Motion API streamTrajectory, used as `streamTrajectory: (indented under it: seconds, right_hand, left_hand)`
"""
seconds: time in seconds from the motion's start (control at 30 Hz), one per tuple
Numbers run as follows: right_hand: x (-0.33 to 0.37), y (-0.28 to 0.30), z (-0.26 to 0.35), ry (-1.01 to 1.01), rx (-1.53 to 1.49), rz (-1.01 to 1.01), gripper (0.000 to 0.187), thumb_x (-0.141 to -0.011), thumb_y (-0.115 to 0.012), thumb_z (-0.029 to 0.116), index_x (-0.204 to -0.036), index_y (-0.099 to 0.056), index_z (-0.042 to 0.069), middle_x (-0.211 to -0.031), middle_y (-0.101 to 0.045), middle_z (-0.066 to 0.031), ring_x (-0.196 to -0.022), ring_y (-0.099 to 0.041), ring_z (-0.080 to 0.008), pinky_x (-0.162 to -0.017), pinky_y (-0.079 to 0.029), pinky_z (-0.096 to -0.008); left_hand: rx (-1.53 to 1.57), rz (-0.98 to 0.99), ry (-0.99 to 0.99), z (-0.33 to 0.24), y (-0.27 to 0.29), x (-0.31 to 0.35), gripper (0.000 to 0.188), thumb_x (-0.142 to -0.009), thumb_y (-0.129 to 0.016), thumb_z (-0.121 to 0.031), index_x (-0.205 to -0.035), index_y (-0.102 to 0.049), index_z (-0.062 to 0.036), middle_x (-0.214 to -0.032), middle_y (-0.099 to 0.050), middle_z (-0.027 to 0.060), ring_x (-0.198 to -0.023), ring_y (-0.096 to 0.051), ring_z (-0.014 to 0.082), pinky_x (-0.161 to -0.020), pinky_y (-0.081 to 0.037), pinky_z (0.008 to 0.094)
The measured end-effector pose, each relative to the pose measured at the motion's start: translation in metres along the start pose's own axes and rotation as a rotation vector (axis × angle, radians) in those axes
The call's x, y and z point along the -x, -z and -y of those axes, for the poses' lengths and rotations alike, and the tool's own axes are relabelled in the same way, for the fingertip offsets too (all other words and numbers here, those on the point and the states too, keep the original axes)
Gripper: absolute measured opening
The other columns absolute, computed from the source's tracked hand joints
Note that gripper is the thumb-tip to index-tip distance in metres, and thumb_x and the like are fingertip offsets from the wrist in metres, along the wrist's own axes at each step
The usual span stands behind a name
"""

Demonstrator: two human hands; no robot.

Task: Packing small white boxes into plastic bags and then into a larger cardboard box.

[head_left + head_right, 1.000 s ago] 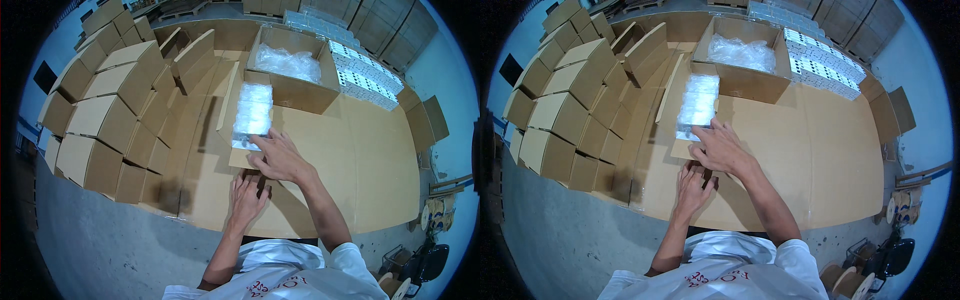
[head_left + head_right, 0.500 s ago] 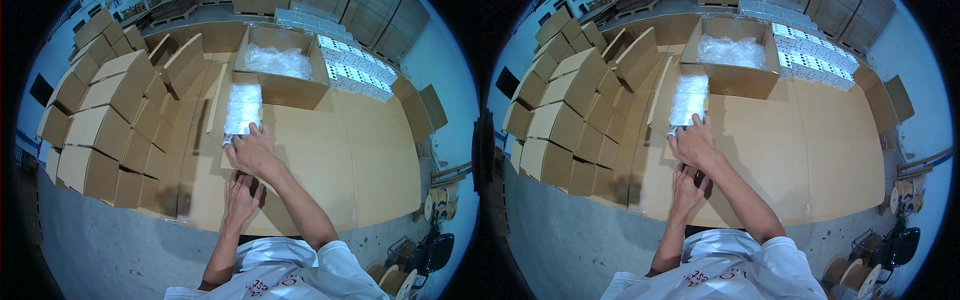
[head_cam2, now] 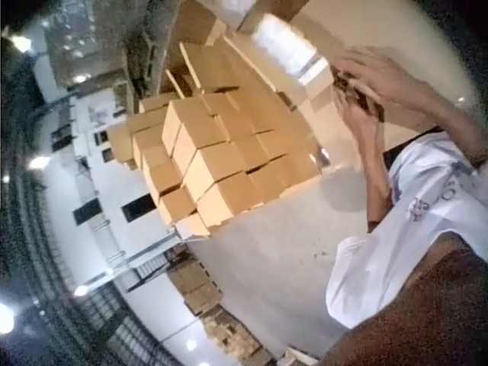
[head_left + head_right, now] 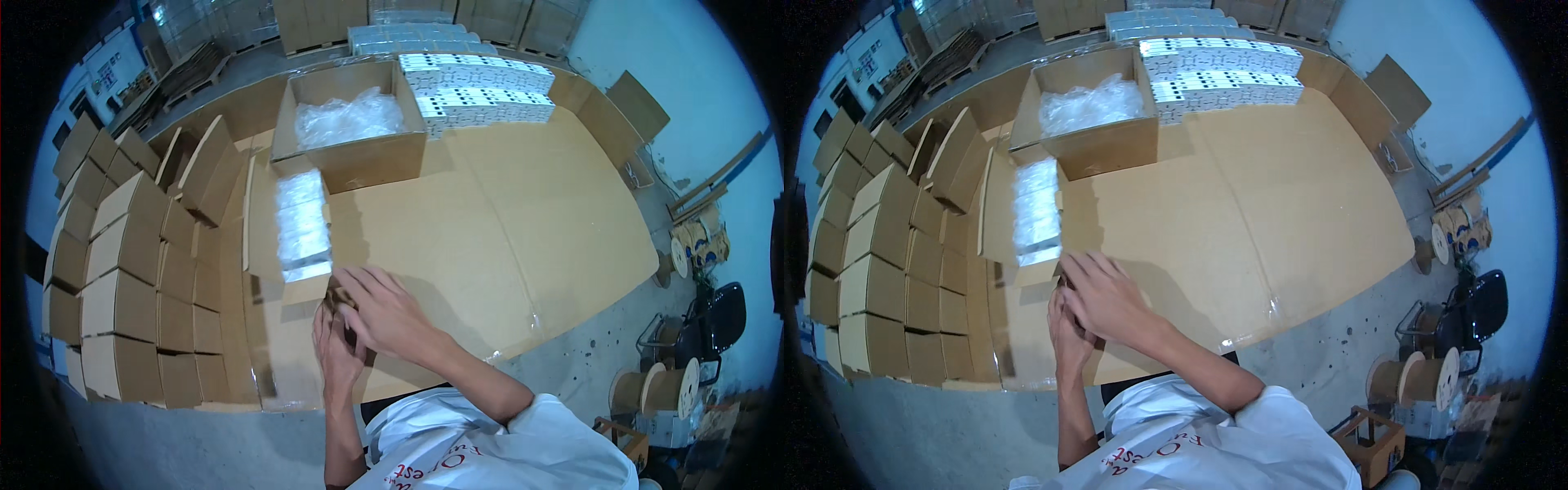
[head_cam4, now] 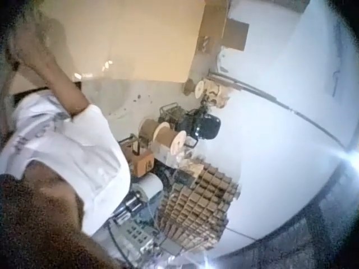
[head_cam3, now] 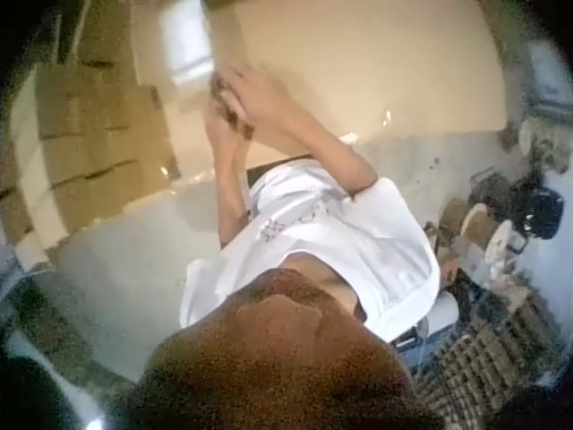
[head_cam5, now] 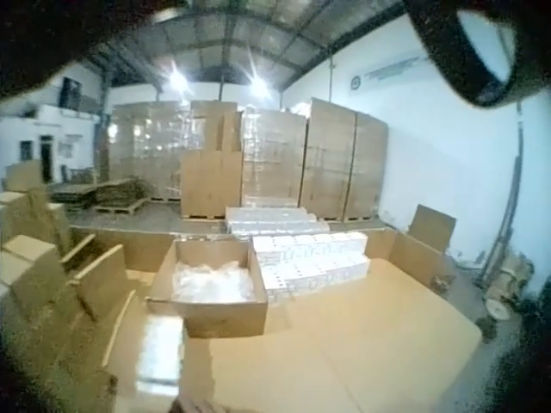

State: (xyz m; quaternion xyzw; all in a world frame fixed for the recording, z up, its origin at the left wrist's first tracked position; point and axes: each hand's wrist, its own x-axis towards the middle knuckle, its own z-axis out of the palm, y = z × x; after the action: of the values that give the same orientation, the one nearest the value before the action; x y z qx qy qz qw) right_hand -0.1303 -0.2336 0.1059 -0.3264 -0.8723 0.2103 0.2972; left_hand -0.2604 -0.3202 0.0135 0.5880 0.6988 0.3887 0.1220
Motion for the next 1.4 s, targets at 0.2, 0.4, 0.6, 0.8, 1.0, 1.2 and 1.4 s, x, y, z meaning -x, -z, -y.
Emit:
streamTrajectory:
  seconds: [0.2,0.4,0.6,0.8,1.0,1.2,1.4]
  right_hand:
    - [0.135,0.058,-0.110,-0.069,0.177,0.032,0.051,-0.086,-0.064,0.015,-0.135,-0.056,0.001,-0.137,-0.056,-0.0170,-0.128,-0.052,-0.0352,-0.110,-0.040,-0.0472]
    - [0.171,0.114,-0.174,-0.164,0.255,-0.023,0.039,-0.083,-0.065,0.016,-0.119,-0.062,0.002,-0.139,-0.055,-0.0180,-0.128,-0.051,-0.0357,-0.111,-0.038,-0.0509]
    - [0.159,0.185,-0.250,-0.193,0.078,-0.055,0.039,-0.082,-0.066,0.013,-0.119,-0.061,0.002,-0.135,-0.056,-0.0189,-0.126,-0.052,-0.0363,-0.108,-0.041,-0.0502]
    - [0.088,0.298,-0.453,-0.202,0.206,-0.294,0.039,-0.082,-0.062,0.009,-0.120,-0.057,0.000,-0.123,-0.058,-0.0234,-0.115,-0.054,-0.0425,-0.099,-0.044,-0.0512]
    - [-0.045,0.406,-0.723,-0.322,0.512,-0.378,0.051,-0.089,-0.062,0.013,-0.137,-0.048,0.001,-0.138,-0.052,-0.0231,-0.125,-0.051,-0.0425,-0.107,-0.043,-0.0505]
    - [-0.161,0.447,-0.836,-0.423,0.647,-0.471,0.063,-0.084,-0.070,0.008,-0.143,-0.046,0.006,-0.151,-0.044,-0.0128,-0.131,-0.050,-0.0375,-0.109,-0.043,-0.0498]
    - [-0.212,0.432,-0.866,-0.562,0.674,-0.398,0.062,-0.081,-0.069,0.002,-0.139,-0.050,0.012,-0.148,-0.048,-0.0085,-0.130,-0.051,-0.0341,-0.104,-0.047,-0.0479]
  left_hand:
    - [-0.166,0.228,-0.140,-0.058,-0.024,0.002,0.049,-0.085,-0.075,-0.020,-0.127,-0.060,-0.0011,-0.151,-0.047,0.0174,-0.142,-0.040,0.0381,-0.117,-0.032,0.0502]
    - [-0.191,0.300,-0.227,-0.109,-0.093,-0.013,0.041,-0.086,-0.072,-0.020,-0.121,-0.061,-0.0024,-0.147,-0.050,0.0158,-0.138,-0.043,0.0395,-0.115,-0.033,0.0532]
    - [-0.271,0.229,-0.313,-0.162,-0.153,-0.051,0.035,-0.089,-0.069,-0.020,-0.117,-0.062,-0.0015,-0.133,-0.060,0.0189,-0.125,-0.054,0.0375,-0.108,-0.042,0.0487]
    - [-0.229,0.196,-0.354,-0.201,-0.215,-0.086,0.041,-0.095,-0.060,-0.009,-0.135,-0.055,-0.0027,-0.138,-0.057,0.0233,-0.127,-0.053,0.0449,-0.104,-0.043,0.0549]
    - [-0.270,0.139,-0.438,-0.220,-0.273,-0.119,0.035,-0.098,-0.056,-0.008,-0.132,-0.057,-0.0001,-0.129,-0.063,0.0227,-0.118,-0.059,0.0461,-0.101,-0.048,0.0552]
    - [-0.239,0.187,-0.306,-0.216,-0.301,-0.153,0.033,-0.102,-0.059,-0.021,-0.130,-0.061,-0.0025,-0.136,-0.061,0.0217,-0.129,-0.055,0.0429,-0.102,-0.050,0.0524]
    - [-0.289,0.311,-0.335,-0.180,-0.302,-0.162,0.043,-0.103,-0.056,-0.031,-0.132,-0.055,0.0022,-0.139,-0.057,0.0186,-0.130,-0.053,0.0424,-0.105,-0.045,0.0577]
